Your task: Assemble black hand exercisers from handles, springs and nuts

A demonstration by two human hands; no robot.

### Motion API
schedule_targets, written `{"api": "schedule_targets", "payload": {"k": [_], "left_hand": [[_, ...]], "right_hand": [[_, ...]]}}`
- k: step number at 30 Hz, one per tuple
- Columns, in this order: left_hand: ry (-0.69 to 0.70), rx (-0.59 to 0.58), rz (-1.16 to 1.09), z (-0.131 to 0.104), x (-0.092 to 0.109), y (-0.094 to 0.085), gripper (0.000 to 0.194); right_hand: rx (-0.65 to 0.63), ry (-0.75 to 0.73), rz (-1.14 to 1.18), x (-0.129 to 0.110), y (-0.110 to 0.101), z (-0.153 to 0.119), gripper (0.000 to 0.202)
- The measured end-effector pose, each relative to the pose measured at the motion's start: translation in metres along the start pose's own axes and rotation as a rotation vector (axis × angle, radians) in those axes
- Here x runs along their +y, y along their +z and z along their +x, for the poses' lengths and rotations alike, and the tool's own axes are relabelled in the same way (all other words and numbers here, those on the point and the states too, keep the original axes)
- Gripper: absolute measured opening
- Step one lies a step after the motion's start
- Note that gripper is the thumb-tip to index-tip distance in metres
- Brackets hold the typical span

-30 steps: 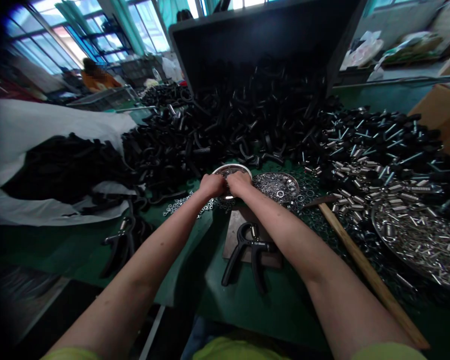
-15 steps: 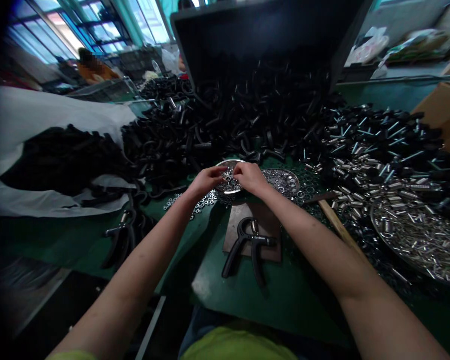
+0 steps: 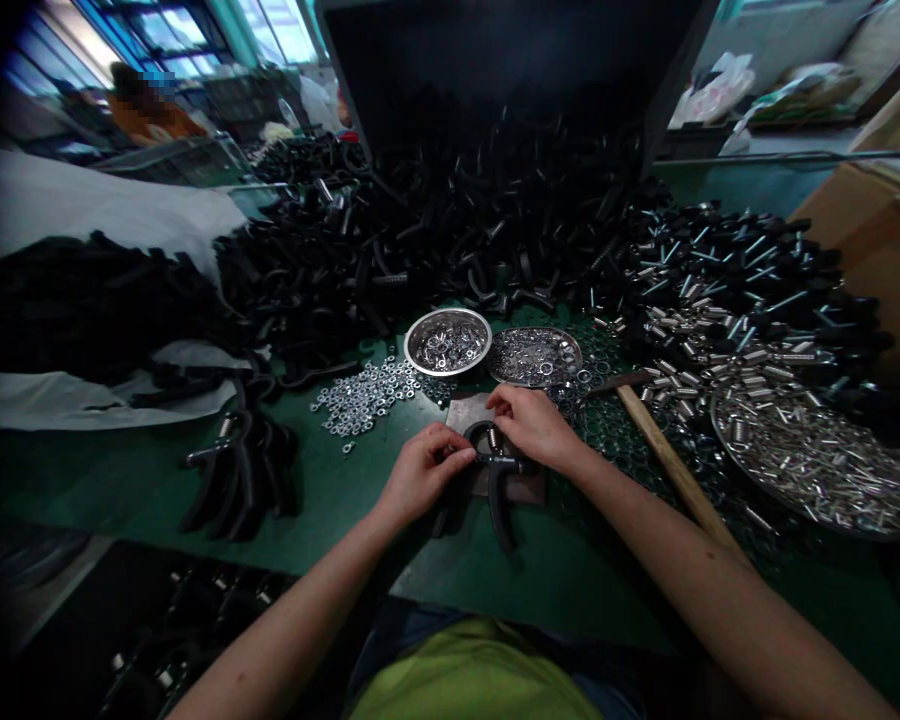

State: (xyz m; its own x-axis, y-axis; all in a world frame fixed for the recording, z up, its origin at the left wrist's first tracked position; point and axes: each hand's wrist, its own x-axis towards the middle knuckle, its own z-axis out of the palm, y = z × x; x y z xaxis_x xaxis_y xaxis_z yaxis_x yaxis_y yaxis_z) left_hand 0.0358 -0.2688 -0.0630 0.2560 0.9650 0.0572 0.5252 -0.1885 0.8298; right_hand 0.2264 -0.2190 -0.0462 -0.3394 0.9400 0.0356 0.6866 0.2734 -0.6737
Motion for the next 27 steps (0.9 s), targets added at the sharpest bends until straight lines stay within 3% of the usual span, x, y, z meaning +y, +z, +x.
{"api": "schedule_targets", "payload": {"k": [7, 10, 13, 15, 18, 21, 24, 27], "left_hand": [[0.138, 0.018, 0.194, 0.002, 0.001, 0.015, 0.01], [0.19, 0.032, 0.246, 0.0, 0.0, 0.017, 0.015], [0.24, 0.05, 0.285, -0.004, -0.001, 0.018, 0.02], [0.255, 0.06, 0.304, -0.006, -0.002, 0.019, 0.021], [0.267, 0.055, 0.349, -0.007, -0.002, 0.018, 0.022], [0.293, -0.005, 0.509, -0.007, 0.002, 0.016, 0.024], [0.3, -0.109, 0.739, -0.01, 0.011, 0.014, 0.021], [0.296, -0.18, 0.858, -0.017, 0.02, 0.012, 0.023]], "right_hand": [[-0.071, -0.297, -0.509, -0.021, 0.008, -0.008, 0.016], [-0.081, -0.33, -0.542, -0.016, 0.013, -0.018, 0.019], [0.018, -0.318, -0.492, -0.001, 0.001, -0.032, 0.029], [0.142, -0.239, -0.557, 0.014, -0.016, -0.046, 0.031], [0.311, 0.051, -0.808, 0.04, -0.044, -0.072, 0.034], [0.319, 0.317, -0.985, 0.066, -0.058, -0.093, 0.039], [0.289, 0.409, -0.988, 0.084, -0.057, -0.102, 0.04], [0.334, 0.412, -0.949, 0.084, -0.056, -0.102, 0.043]]}}
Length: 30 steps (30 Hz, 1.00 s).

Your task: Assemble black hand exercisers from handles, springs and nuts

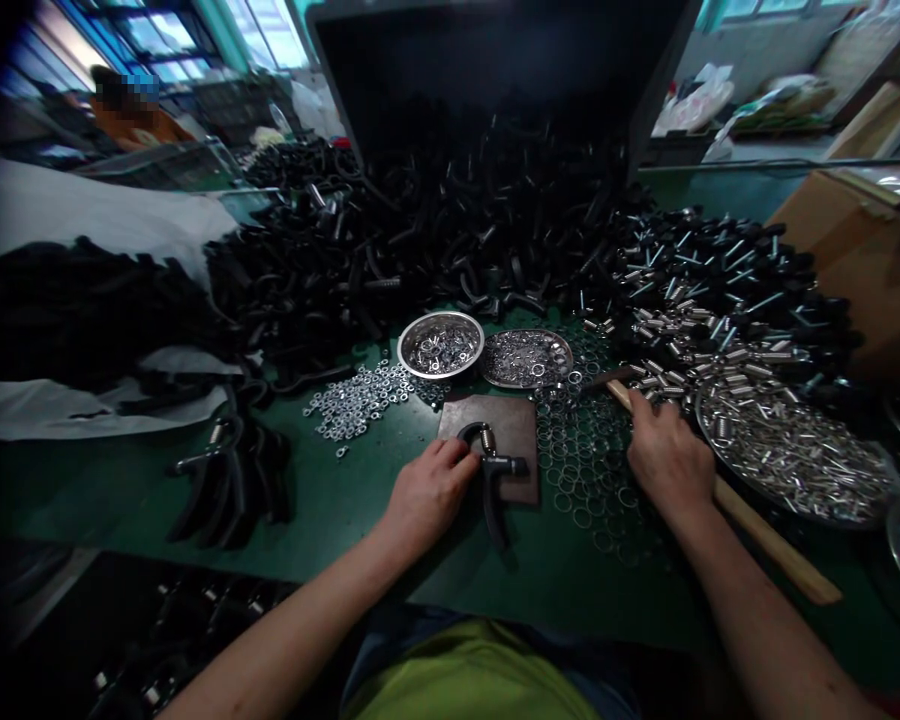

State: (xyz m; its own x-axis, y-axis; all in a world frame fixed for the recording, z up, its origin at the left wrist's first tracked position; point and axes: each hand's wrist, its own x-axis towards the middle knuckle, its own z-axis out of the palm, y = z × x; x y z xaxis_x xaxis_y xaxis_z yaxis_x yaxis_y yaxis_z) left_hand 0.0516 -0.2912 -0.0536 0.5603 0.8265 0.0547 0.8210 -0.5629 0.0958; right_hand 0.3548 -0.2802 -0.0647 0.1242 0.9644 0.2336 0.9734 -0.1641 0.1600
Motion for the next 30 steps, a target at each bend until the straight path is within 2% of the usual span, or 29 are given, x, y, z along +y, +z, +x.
{"api": "schedule_targets", "payload": {"k": [3, 7, 9, 11, 14, 16, 18, 21, 23, 26, 28, 30], "left_hand": [[-0.004, -0.039, 0.019, -0.008, 0.006, -0.003, 0.042], [-0.092, -0.088, 0.031, -0.014, 0.012, -0.003, 0.054], [-0.13, -0.117, 0.022, -0.014, 0.013, -0.002, 0.056], [-0.15, -0.131, -0.007, -0.014, 0.012, -0.002, 0.056], [-0.173, -0.081, -0.128, -0.014, 0.008, -0.003, 0.054], [-0.208, -0.016, -0.363, -0.014, 0.005, -0.004, 0.048], [-0.288, -0.005, -0.785, -0.013, 0.005, -0.004, 0.04], [-0.52, -0.111, -1.538, -0.01, 0.018, 0.001, 0.032], [-0.712, -0.142, -1.888, -0.007, 0.03, 0.005, 0.031], [-0.894, -0.109, -2.115, -0.003, 0.047, 0.007, 0.037], [-0.883, -0.101, -2.141, -0.003, 0.054, 0.005, 0.041], [-0.787, -0.091, -2.121, -0.005, 0.059, 0.003, 0.044]], "right_hand": [[0.027, -0.045, 0.268, -0.014, -0.022, 0.0, 0.046], [-0.083, -0.2, 0.738, -0.052, -0.056, -0.006, 0.045], [-0.159, -0.32, 0.803, -0.072, -0.058, -0.011, 0.044], [-0.207, -0.408, 0.794, -0.083, -0.051, -0.016, 0.043], [-0.178, -0.391, 0.745, -0.077, -0.038, -0.021, 0.042], [-0.098, -0.308, 0.655, -0.062, -0.033, -0.022, 0.042], [-0.01, -0.198, 0.485, -0.043, -0.028, -0.021, 0.043], [0.081, -0.054, 0.205, -0.015, -0.016, -0.016, 0.044], [0.097, -0.005, 0.093, -0.002, -0.005, -0.011, 0.043], [0.094, -0.002, 0.03, 0.007, 0.006, -0.004, 0.041], [0.125, -0.031, 0.057, 0.005, 0.005, -0.001, 0.04], [0.152, -0.096, 0.2, -0.006, -0.003, 0.001, 0.037]]}}
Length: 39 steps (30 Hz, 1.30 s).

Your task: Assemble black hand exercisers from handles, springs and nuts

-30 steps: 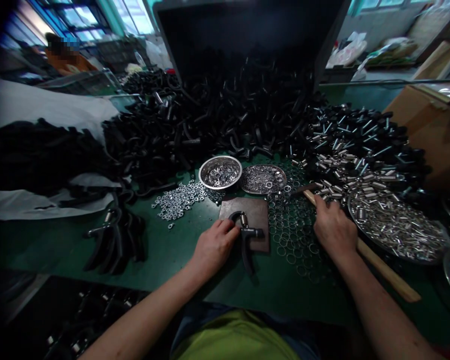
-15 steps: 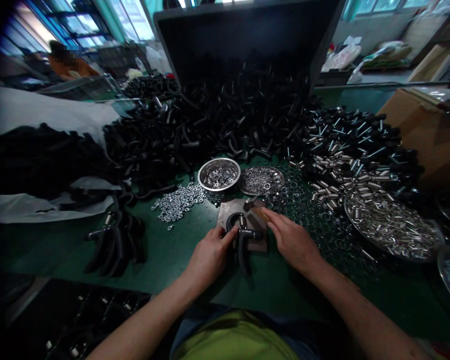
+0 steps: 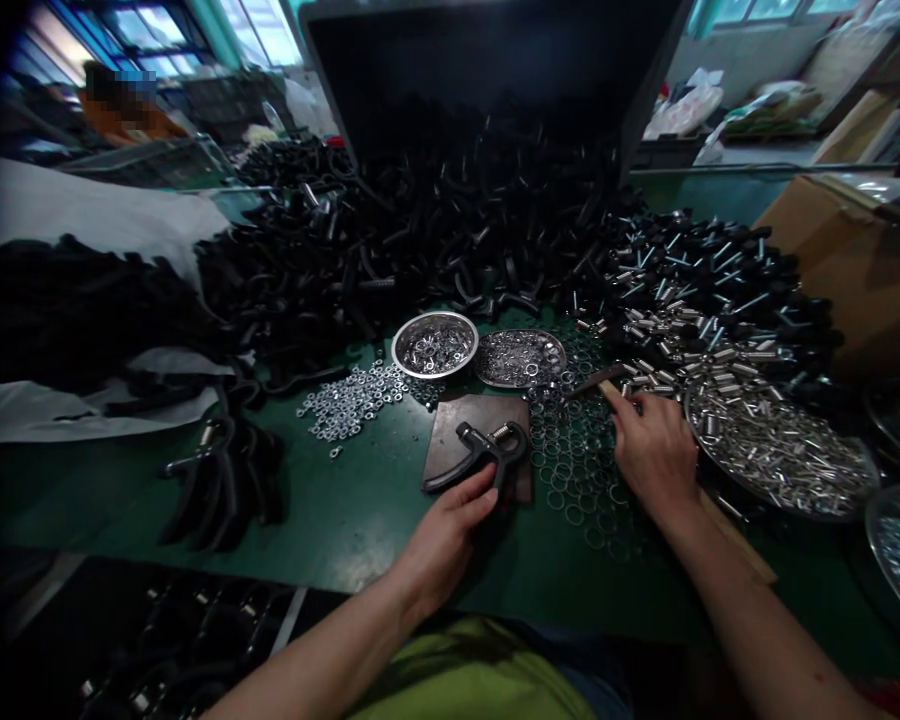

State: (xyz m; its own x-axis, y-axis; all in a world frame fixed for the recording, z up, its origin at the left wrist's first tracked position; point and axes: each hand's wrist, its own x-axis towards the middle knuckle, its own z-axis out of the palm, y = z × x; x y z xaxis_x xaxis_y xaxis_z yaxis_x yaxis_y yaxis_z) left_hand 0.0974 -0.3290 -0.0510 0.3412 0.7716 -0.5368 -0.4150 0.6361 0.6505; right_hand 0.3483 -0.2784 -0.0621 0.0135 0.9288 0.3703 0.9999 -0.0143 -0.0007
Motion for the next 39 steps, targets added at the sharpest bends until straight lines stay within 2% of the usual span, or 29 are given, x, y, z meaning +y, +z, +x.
{"api": "schedule_targets", "payload": {"k": [2, 4, 6, 9, 13, 15, 17, 20, 26, 28, 30, 32, 36, 39], "left_hand": [[0.064, -0.039, 0.082, -0.007, -0.001, 0.002, 0.049], [0.108, -0.04, 0.191, -0.016, -0.001, 0.002, 0.052], [0.145, -0.048, 0.32, -0.025, 0.004, -0.003, 0.053], [0.32, -0.018, 0.577, -0.03, 0.021, -0.022, 0.04], [0.656, 0.291, 1.0, -0.01, 0.054, -0.07, 0.019], [0.709, 0.407, 1.175, 0.007, 0.066, -0.095, 0.013], [0.701, 0.43, 1.29, 0.024, 0.072, -0.112, 0.01], [0.706, 0.387, 1.391, 0.043, 0.072, -0.121, 0.012], [0.748, 0.388, 1.525, 0.056, 0.067, -0.119, 0.009], [0.749, 0.395, 1.509, 0.055, 0.069, -0.118, 0.01], [0.745, 0.397, 1.397, 0.051, 0.072, -0.115, 0.008], [0.699, 0.339, 1.136, 0.044, 0.074, -0.111, 0.006], [0.534, 0.089, 0.464, 0.023, 0.072, -0.098, 0.016], [0.475, 0.017, 0.216, 0.01, 0.066, -0.088, 0.027]], "right_hand": [[-0.035, -0.055, 0.251, -0.021, -0.005, 0.003, 0.035], [-0.143, -0.1, 0.485, -0.045, -0.006, 0.005, 0.033], [-0.261, -0.139, 0.59, -0.066, -0.001, 0.008, 0.033], [-0.362, -0.186, 0.54, -0.085, 0.009, 0.015, 0.029], [-0.297, -0.256, 0.383, -0.105, 0.005, 0.034, 0.024], [-0.26, -0.343, 0.398, -0.122, -0.002, 0.043, 0.02], [-0.288, -0.478, 0.451, -0.144, -0.005, 0.05, 0.016], [-0.331, -0.633, 0.442, -0.172, -0.003, 0.054, 0.012], [-0.366, -0.665, 0.264, -0.19, 0.002, 0.051, 0.017], [-0.382, -0.657, 0.236, -0.193, 0.0, 0.049, 0.02], [-0.391, -0.649, 0.23, -0.194, -0.002, 0.047, 0.021], [-0.389, -0.642, 0.256, -0.194, -0.002, 0.046, 0.021], [-0.4, -0.522, 0.528, -0.182, -0.004, 0.047, 0.017], [-0.384, -0.357, 0.803, -0.162, -0.01, 0.047, 0.016]]}}
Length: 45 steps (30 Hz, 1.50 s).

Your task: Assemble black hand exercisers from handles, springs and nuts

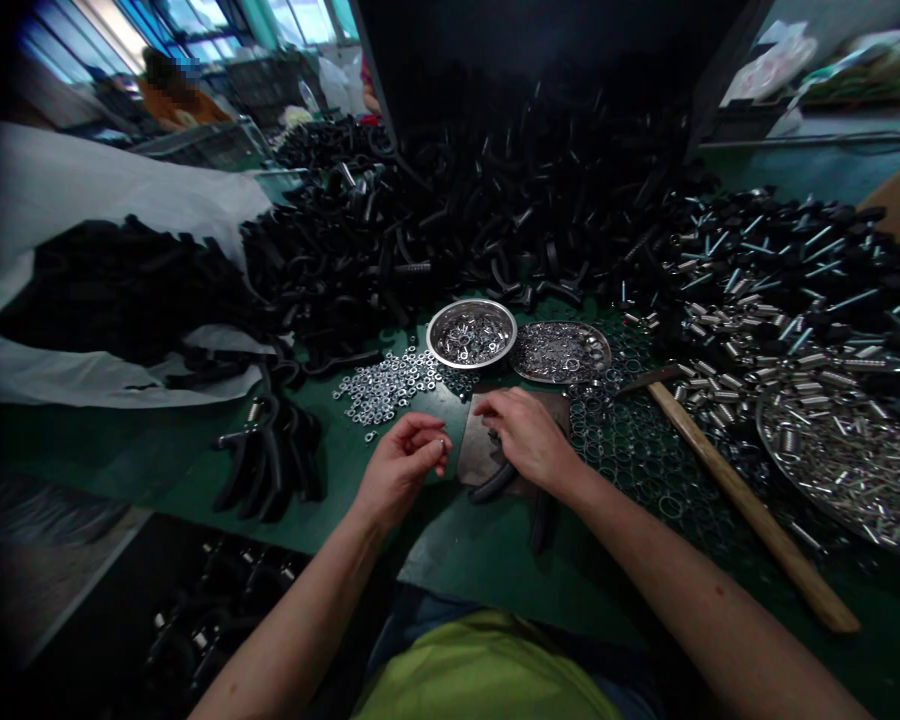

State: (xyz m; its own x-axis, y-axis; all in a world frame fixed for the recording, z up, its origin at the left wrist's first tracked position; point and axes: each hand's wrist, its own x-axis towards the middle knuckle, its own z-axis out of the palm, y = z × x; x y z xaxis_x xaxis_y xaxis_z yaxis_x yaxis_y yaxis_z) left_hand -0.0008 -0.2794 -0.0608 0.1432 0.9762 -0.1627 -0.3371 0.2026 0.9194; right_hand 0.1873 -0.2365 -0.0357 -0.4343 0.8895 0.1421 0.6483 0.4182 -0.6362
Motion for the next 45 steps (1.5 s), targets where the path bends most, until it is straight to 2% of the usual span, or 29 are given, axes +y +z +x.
{"api": "schedule_targets", "payload": {"k": [4, 9, 11, 14, 21, 24, 30, 35, 37, 40, 43, 45], "left_hand": [[-0.047, -0.009, -0.097, -0.009, 0.001, 0.014, 0.037], [-0.101, -0.037, -0.084, -0.011, -0.001, 0.027, 0.026], [-0.103, -0.063, -0.064, -0.01, -0.003, 0.031, 0.025], [-0.117, -0.071, -0.011, -0.006, -0.004, 0.037, 0.025], [-0.128, -0.075, 0.215, 0.009, -0.009, 0.046, 0.027], [-0.066, -0.072, 0.408, 0.013, -0.011, 0.045, 0.025], [0.285, -0.083, 0.785, 0.023, -0.011, 0.048, 0.016], [0.353, -0.175, 0.946, 0.037, -0.019, 0.057, 0.007], [0.332, -0.222, 0.986, 0.041, -0.024, 0.06, 0.007], [0.276, -0.25, 1.007, 0.045, -0.03, 0.063, 0.008], [0.225, -0.251, 0.977, 0.049, -0.033, 0.062, 0.01], [0.18, -0.248, 0.965, 0.052, -0.034, 0.061, 0.011]], "right_hand": [[0.135, 0.141, 0.156, 0.018, -0.027, -0.023, 0.02], [0.205, 0.323, 0.226, 0.048, -0.047, -0.046, 0.016], [0.195, 0.371, 0.285, 0.059, -0.049, -0.049, 0.016], [0.185, 0.366, 0.312, 0.071, -0.045, -0.046, 0.016], [0.122, 0.291, 0.182, 0.08, -0.031, -0.029, 0.009], [0.061, 0.253, 0.104, 0.074, -0.032, -0.026, 0.007], [-0.021, 0.289, 0.026, 0.068, -0.038, -0.017, 0.002], [-0.101, 0.281, 0.123, 0.077, -0.033, -0.011, 0.003], [-0.081, 0.271, 0.133, 0.076, -0.031, -0.014, 0.009], [0.022, 0.25, 0.093, 0.073, -0.035, -0.027, 0.018], [0.143, 0.251, 0.014, 0.076, -0.051, -0.053, 0.017], [0.212, 0.28, -0.118, 0.084, -0.067, -0.075, 0.017]]}}
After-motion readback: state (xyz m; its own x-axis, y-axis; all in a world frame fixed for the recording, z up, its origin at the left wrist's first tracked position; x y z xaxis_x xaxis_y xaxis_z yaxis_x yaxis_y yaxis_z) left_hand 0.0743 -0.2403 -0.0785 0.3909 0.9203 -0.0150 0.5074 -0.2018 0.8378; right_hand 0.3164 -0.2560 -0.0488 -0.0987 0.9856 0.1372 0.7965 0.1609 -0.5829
